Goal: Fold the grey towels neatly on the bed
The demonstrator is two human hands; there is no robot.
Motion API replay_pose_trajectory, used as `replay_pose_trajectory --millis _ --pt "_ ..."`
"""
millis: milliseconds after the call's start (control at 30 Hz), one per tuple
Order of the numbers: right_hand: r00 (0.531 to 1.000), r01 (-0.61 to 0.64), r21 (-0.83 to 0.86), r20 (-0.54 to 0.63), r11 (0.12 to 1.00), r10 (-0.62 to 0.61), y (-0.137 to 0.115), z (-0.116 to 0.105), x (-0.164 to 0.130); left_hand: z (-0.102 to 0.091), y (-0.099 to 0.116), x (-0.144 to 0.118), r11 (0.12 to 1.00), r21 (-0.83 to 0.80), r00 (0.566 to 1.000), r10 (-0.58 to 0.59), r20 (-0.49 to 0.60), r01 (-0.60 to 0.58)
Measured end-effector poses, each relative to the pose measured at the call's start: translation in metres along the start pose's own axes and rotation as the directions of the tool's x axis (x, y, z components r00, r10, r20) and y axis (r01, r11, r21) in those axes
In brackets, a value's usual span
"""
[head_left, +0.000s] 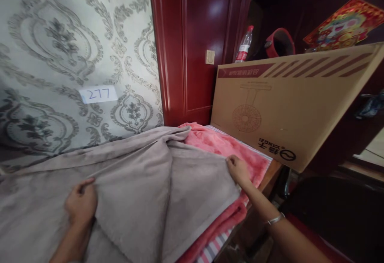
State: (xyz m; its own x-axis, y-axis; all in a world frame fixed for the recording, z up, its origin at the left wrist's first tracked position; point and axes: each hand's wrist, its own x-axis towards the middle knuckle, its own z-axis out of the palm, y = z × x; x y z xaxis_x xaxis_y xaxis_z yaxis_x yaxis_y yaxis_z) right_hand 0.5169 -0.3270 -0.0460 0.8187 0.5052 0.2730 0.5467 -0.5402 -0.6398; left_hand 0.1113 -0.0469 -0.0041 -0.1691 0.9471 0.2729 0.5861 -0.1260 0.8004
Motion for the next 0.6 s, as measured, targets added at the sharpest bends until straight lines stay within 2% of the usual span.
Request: replay_pose_trajectory --millis 67,133,200,300,467,600 --pt "0.994 -0.019 -0.043 0.103 0.999 0.024 0.004 0.005 -0.002 -0.001 -0.008 0.004 0.997 0.000 0.996 -0.079 0.044 0.080" --pt "0.988 0.002 -0.062 0.154 0.998 0.007 0.001 0.010 0.000 0.003 -0.008 0.004 0.999 -0.004 0.997 -0.036 0.074 0.036" --pt "0.982 0.038 -0.080 0.190 0.996 -0.022 -0.011 0.013 0.009 0.008 -0.006 0.002 1.000 0.010 0.996 0.010 0.089 -0.011" --pt "0.966 0.103 -0.078 0.247 0.992 -0.080 -0.041 0.024 0.032 0.011 -0.006 0.001 0.999 0.028 0.994 -0.022 0.107 0.020" --pt "0.927 0.167 0.010 0.338 0.986 -0.160 -0.097 0.067 0.074 0.009 -0.010 0.003 0.999 -0.004 0.994 -0.031 0.102 0.031" --pt "0.891 0.177 0.131 0.401 0.976 -0.215 -0.124 0.105 0.100 0.009 -0.009 0.004 0.999 0.022 0.994 -0.040 0.100 0.038"
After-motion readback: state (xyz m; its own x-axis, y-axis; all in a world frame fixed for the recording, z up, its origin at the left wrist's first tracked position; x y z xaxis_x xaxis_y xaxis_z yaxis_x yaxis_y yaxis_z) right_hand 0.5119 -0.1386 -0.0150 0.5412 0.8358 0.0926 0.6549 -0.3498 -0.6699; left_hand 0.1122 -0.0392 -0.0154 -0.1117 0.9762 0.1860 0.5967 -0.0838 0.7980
